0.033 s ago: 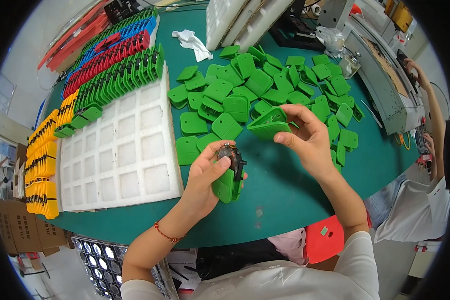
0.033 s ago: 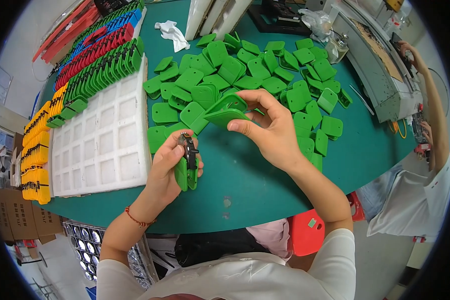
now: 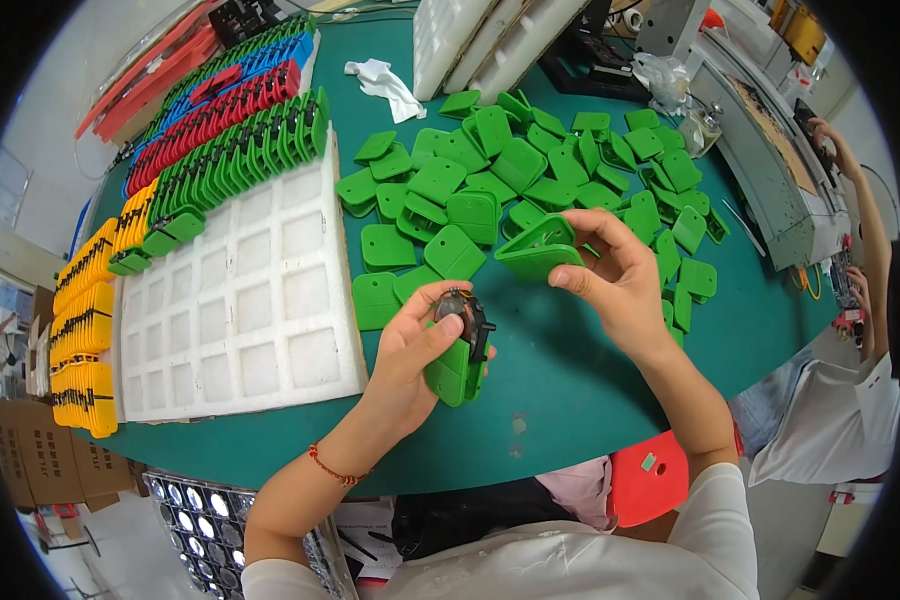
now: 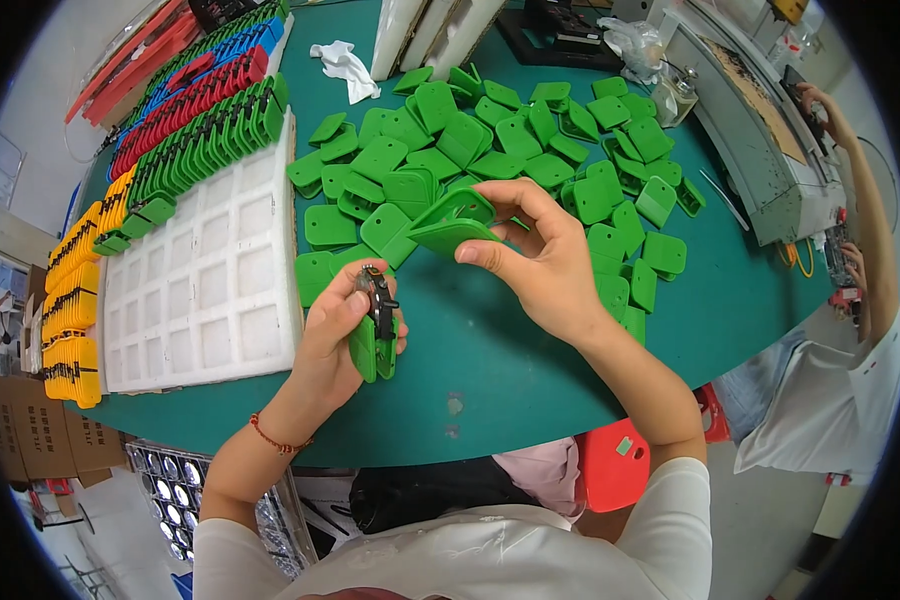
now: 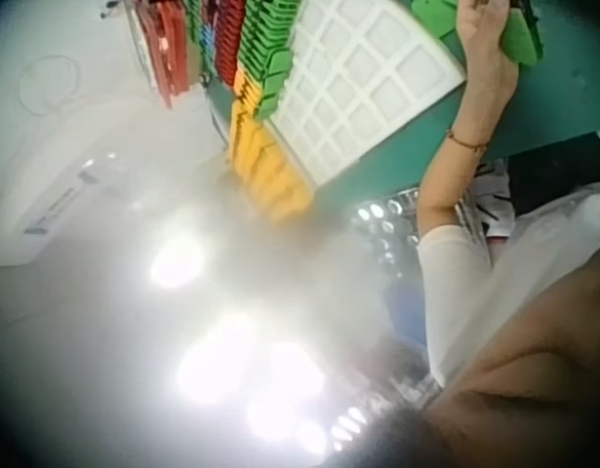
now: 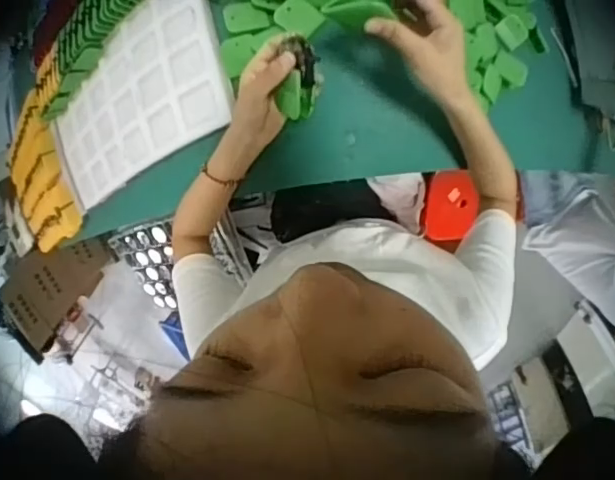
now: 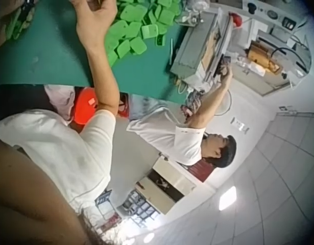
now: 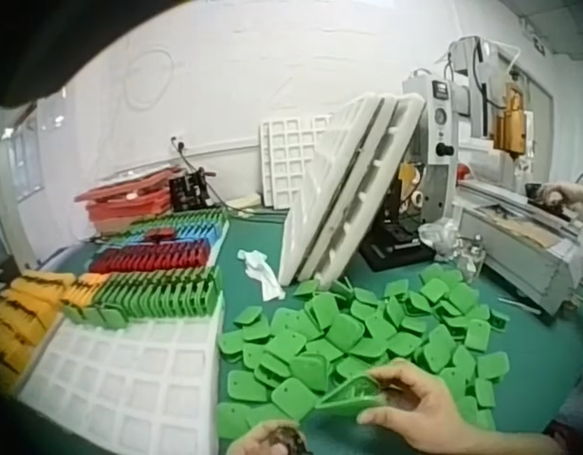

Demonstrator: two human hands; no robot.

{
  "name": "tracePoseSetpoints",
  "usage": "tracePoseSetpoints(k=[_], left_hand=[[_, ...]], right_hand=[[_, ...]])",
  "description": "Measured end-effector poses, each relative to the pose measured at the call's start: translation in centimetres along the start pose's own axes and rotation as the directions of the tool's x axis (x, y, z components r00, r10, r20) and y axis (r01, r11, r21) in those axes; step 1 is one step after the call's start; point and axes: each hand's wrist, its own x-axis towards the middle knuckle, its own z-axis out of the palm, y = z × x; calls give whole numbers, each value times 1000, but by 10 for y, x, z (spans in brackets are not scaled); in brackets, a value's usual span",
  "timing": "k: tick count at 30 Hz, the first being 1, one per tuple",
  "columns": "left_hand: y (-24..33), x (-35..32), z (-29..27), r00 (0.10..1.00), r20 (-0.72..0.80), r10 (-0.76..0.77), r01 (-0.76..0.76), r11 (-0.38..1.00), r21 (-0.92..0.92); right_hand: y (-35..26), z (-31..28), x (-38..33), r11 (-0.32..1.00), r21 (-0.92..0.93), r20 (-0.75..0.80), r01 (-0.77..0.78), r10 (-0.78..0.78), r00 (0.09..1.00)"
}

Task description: The person assembles electronic modules into green plastic casings by hand at a factory workbench.

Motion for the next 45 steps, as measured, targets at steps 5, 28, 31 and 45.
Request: tracePoseSetpoints(k=[5,28,31,45], left_hand=[[-3,2,1,995,-35,89,-85,993,85],[-16,-2,4,789,140,598,-539,564,626],[-11,-2,1,764,219,607,-538,412,736],[159,16,-64,655,377,655,-52,-460,887]], right_hand=[[3,-2,-1,994,20,31,112,-112,993],[-2,14,-21,870,-225,98,438,-427,899],[2,18,-20,882,-199,92,427,-417,904],[-64,9,-33,613,-535,305,581,-501,810]])
